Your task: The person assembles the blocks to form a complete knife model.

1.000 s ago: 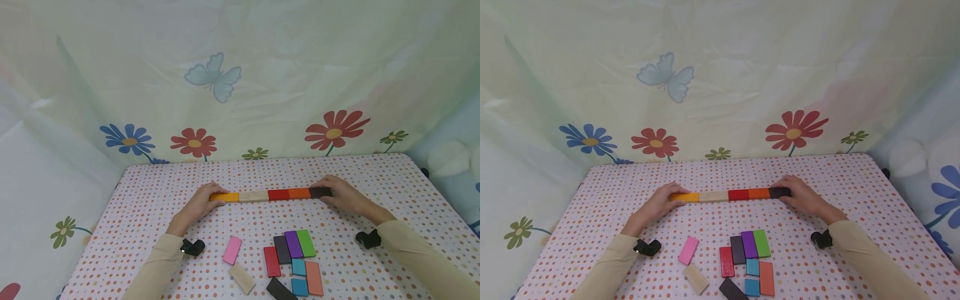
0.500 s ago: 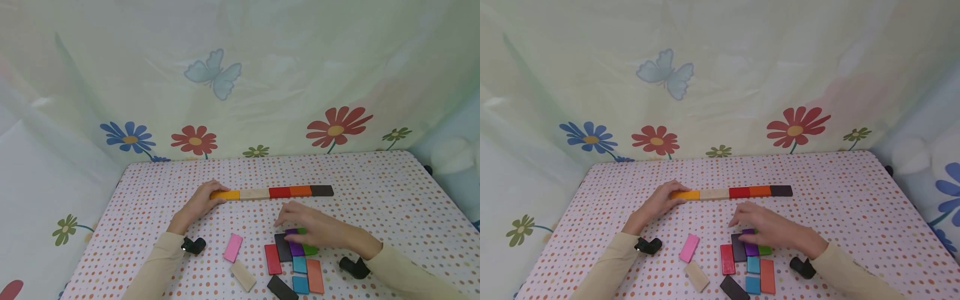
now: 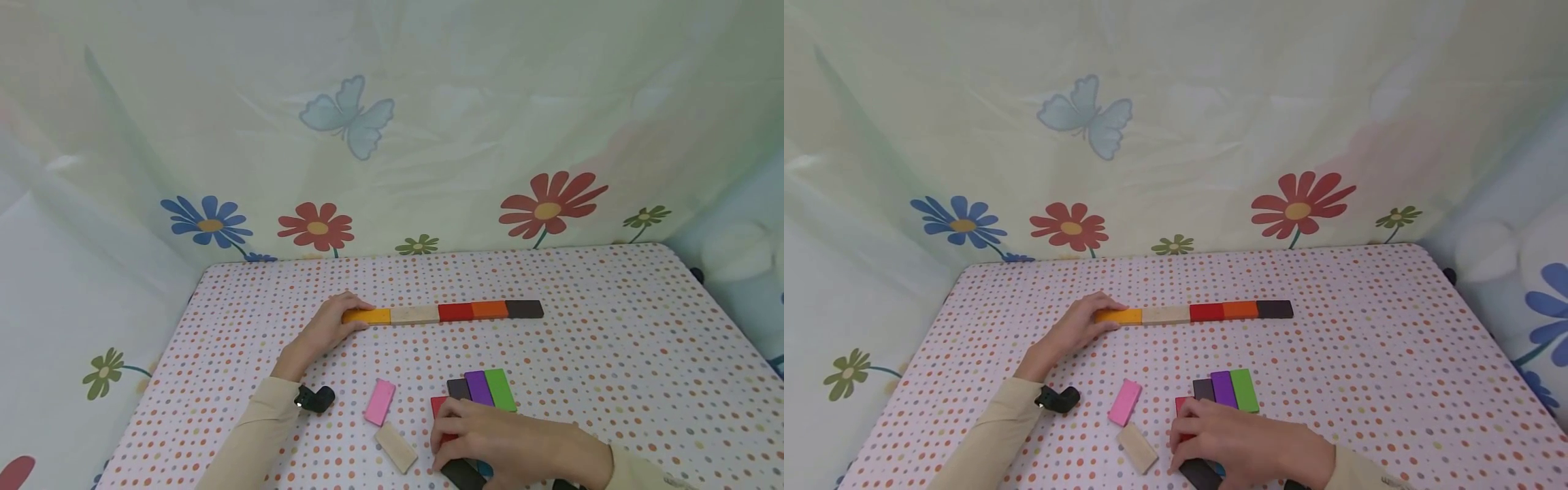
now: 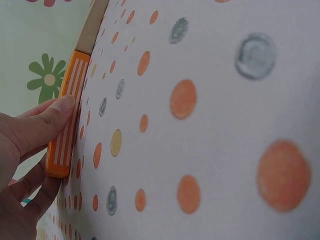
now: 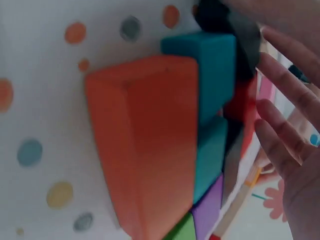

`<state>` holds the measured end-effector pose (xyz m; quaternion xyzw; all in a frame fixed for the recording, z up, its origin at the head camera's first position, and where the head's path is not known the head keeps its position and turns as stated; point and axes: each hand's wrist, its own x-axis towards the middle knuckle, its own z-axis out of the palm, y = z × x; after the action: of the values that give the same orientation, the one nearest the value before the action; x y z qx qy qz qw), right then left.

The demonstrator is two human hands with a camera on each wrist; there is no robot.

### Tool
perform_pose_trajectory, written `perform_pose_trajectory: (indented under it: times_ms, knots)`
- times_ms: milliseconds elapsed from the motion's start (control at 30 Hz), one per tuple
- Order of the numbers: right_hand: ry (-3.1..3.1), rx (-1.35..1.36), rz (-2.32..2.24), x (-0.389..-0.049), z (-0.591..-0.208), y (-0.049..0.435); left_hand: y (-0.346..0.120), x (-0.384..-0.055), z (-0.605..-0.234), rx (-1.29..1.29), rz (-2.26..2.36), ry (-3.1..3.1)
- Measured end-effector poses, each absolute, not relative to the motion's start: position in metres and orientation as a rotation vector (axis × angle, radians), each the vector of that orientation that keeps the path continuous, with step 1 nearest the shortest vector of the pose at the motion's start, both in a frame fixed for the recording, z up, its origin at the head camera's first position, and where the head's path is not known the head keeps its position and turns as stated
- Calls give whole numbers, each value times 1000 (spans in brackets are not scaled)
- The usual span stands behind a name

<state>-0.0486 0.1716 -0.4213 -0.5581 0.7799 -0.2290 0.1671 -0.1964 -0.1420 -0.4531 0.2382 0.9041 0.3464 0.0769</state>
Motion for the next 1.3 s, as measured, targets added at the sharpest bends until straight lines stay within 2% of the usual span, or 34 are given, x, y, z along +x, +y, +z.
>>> perform_pose_trajectory:
  times_ms: [433,833,1300]
  knots:
    - [2288,-1641,-728,-46,-427,162,-142,-197,-457,707,1039,2714]
    - [2279,-1226,-997,-77,-412,178,-142,-196,-456,699,1021,2722]
    - [2462,-1051,-866,-95,-418,201,-142,-196,-456,702,1034,2722]
